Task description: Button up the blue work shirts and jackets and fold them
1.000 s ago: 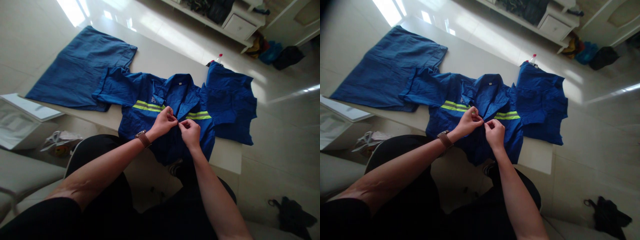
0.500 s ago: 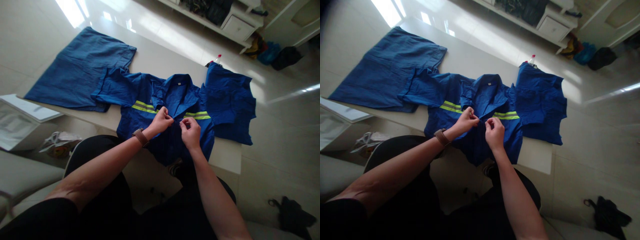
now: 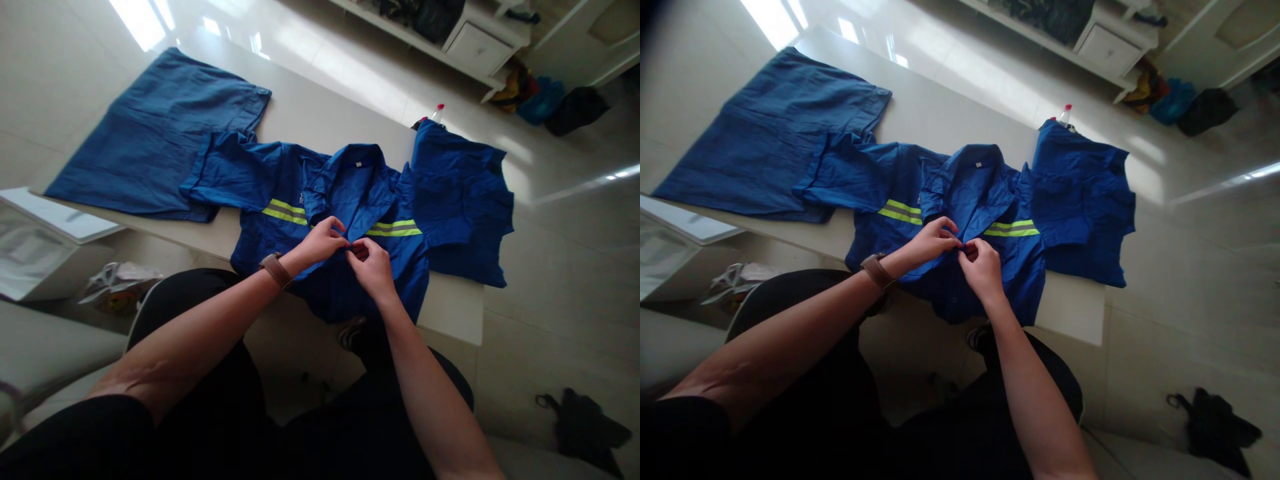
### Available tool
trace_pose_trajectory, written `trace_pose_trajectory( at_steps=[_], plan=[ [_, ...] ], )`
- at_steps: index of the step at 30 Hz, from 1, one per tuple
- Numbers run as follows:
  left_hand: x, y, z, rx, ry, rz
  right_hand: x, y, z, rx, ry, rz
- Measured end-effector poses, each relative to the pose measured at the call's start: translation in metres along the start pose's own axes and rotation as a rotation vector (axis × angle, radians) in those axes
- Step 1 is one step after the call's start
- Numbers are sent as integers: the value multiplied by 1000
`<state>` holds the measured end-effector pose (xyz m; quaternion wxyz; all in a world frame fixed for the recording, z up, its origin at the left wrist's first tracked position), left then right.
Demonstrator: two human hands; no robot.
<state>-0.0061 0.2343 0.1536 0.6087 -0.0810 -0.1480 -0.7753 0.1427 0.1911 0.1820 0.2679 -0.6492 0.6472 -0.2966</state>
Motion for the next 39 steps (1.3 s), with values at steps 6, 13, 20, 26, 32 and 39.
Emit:
trace_pose_trajectory(
  at_steps=[6,13,20,26,32,39],
  plan=[
    [3,-8,4,-495,88,14,-2,-3,6,-33,95,21],
    [12,4,1,-557,130,13,-3,-2,10,-92,114,24],
    [14,12,11,-576,274,-19,-8,2,29,-260,191,47],
    [23,19,24,-726,406,-33,-9,8,35,-393,265,9],
    [28,21,26,-800,436,-46,-7,8,28,-434,259,-14],
    [29,23,26,-849,471,-66,-9,-1,20,-378,166,22]
  ],
)
Point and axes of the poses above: each hand's wrist, its own x-axis away from the middle knuckle, its own y-axis out of the palm, z = x × y, the point moved 6 cm from there along -x, towards the middle knuckle, and after that the axes turned 9 degrees about x, right-handed, at the moved point
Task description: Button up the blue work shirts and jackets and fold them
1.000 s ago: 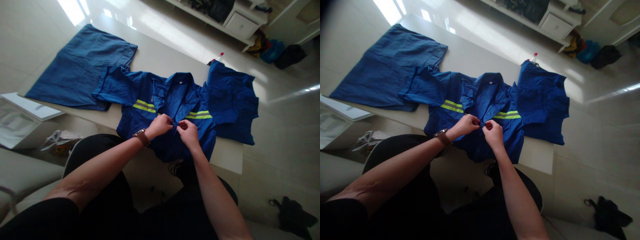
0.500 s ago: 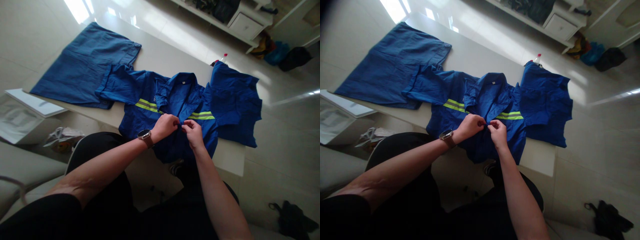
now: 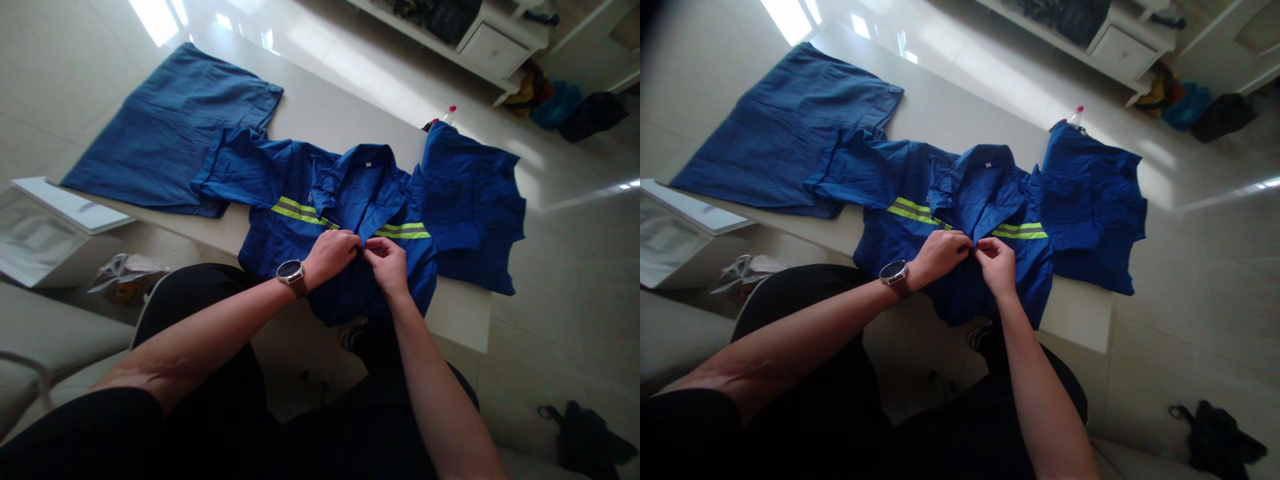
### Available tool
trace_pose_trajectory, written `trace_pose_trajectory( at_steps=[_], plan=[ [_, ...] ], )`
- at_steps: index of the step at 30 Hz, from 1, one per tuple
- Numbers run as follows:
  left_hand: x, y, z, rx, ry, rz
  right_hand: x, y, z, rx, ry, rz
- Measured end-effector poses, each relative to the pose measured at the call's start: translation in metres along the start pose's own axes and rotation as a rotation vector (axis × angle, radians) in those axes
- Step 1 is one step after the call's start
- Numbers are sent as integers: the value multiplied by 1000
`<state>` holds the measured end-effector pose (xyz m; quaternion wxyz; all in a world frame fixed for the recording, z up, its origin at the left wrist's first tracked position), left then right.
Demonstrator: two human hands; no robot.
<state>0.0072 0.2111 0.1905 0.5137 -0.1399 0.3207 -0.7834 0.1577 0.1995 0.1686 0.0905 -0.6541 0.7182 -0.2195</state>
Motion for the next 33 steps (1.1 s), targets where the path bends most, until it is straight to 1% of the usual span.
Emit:
trace_pose_trajectory(
  at_steps=[3,5,8,11,13,16,19,22,25,28,31,33],
  plan=[
    [0,-1,0,36,1,18,0,-1,1,60,-22,1],
    [-1,-4,-1,88,-27,44,2,-1,2,119,-45,2],
    [-1,-7,-2,221,-114,76,6,0,-2,201,-108,29],
    [0,-7,-6,386,-209,81,11,1,-12,282,-202,59],
    [0,-4,-12,470,-269,91,13,3,-19,338,-253,60],
    [2,3,-25,602,-376,139,15,6,-25,401,-301,53],
    [6,12,-35,807,-509,202,15,8,-30,434,-336,38],
    [12,21,-38,1031,-635,248,16,12,-33,476,-376,21],
    [16,25,-38,1182,-714,274,18,13,-35,519,-397,29],
    [15,24,-38,1173,-711,254,19,13,-36,527,-405,42],
    [9,20,-38,1009,-624,183,16,10,-32,456,-360,53],
    [6,18,-37,891,-571,119,11,8,-25,366,-281,54]
  ],
)
Point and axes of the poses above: each hand's wrist, its own x-axis away from the middle knuckle, its own y-axis out of the palm, z = x × y, the point moved 6 cm from there along -x, towards the middle knuckle, and after that the axes turned 9 degrees about x, right-handed, at the moved point
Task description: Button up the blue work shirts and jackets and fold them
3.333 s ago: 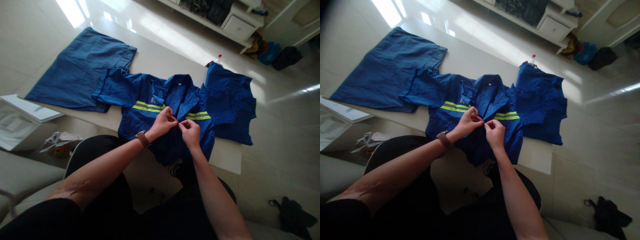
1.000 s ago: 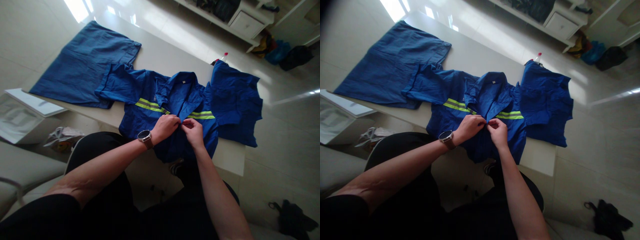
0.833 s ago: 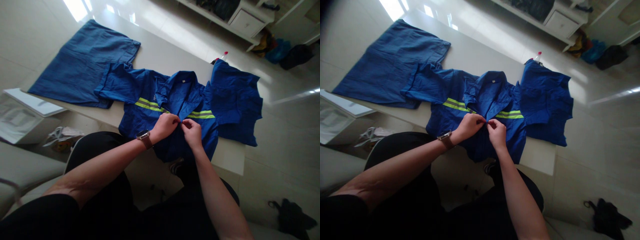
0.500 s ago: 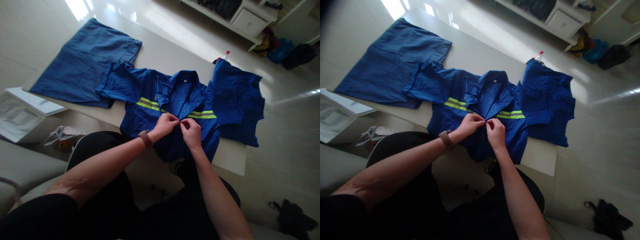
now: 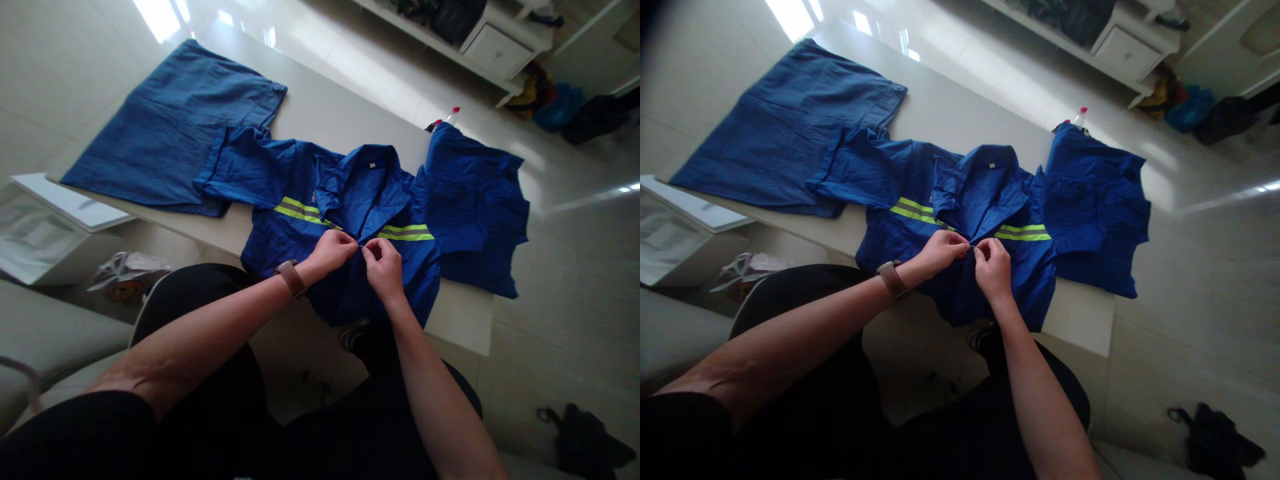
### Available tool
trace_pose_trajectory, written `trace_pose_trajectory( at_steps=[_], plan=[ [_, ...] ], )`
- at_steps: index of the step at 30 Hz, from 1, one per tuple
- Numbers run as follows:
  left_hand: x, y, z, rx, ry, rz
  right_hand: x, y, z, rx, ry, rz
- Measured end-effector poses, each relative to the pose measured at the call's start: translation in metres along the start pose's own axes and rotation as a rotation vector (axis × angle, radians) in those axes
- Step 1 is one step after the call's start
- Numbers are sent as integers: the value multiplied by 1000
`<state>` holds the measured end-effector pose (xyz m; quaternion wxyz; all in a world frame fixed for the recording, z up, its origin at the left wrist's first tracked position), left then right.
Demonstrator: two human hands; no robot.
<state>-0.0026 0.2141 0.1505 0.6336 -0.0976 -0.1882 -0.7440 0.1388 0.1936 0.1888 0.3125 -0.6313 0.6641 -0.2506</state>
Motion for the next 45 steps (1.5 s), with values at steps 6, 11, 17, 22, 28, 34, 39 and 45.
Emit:
trace_pose_trajectory(
  at_steps=[6,11,17,22,28,34,39,45],
  plan=[
    [2,0,12,-301,172,4,-3,22,34,-464,440,-119],
    [4,3,6,-375,81,-80,1,33,45,-592,691,-220],
    [1,-4,-3,-429,-51,-114,-13,16,44,-197,398,-5],
    [1,-20,-22,156,-296,204,-16,25,54,-567,562,-33],
    [-7,-42,0,338,-70,376,-19,30,58,-724,691,-1],
    [-18,-45,20,268,82,332,-25,42,60,-690,735,68],
    [-21,-53,42,94,283,363,-38,14,45,-441,443,220],
    [-14,-43,64,-293,438,314,-33,-18,11,-68,71,311]
  ],
)
Point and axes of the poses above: each hand's wrist, its own x-axis away from the middle knuckle, its own y-axis out of the palm, z = x × y, the point moved 6 cm from there along -x, towards the middle knuckle, and after that the axes turned 9 degrees about x, right-handed, at the moved point
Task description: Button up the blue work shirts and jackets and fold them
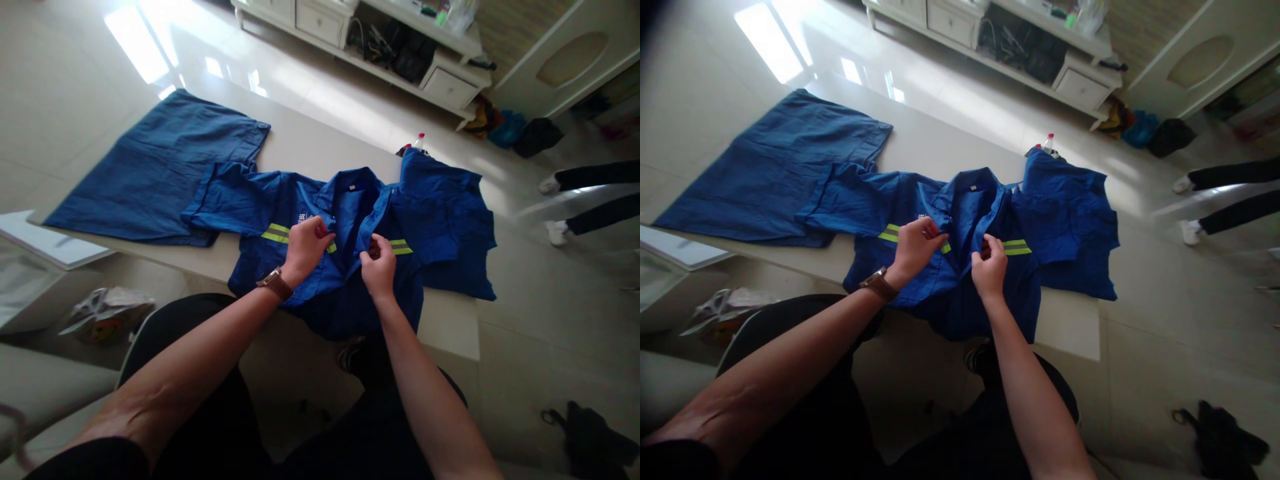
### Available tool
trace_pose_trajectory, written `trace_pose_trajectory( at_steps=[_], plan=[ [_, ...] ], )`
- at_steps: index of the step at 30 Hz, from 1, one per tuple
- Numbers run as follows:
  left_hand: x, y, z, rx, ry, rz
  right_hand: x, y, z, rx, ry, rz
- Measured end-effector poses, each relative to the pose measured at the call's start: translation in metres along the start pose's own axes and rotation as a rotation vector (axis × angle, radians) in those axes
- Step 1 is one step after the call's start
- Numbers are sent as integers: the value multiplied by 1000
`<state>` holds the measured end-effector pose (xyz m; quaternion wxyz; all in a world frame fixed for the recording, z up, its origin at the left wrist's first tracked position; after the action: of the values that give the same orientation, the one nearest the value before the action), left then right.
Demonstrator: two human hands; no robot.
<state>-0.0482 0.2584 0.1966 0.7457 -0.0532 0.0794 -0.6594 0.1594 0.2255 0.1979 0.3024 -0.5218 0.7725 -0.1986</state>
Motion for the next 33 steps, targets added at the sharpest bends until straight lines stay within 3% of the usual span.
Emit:
trace_pose_trajectory(
  at_steps=[10,27,33],
  plan=[
    [8,32,7,-105,119,-146,7,4,-15,19,-36,-107],
    [12,32,13,-197,200,-182,13,9,-34,143,-218,-224],
    [11,31,11,-129,154,-170,14,10,-40,170,-261,-234]
  ],
)
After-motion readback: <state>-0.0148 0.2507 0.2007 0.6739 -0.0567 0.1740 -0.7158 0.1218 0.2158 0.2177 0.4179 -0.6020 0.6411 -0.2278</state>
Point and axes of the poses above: each hand's wrist, its own x-axis away from the middle knuckle, its own y-axis out of the palm, z = x × y, the point moved 6 cm from there along -x, towards the middle knuckle, and after that the axes turned 9 degrees about x, right-handed, at the moved point
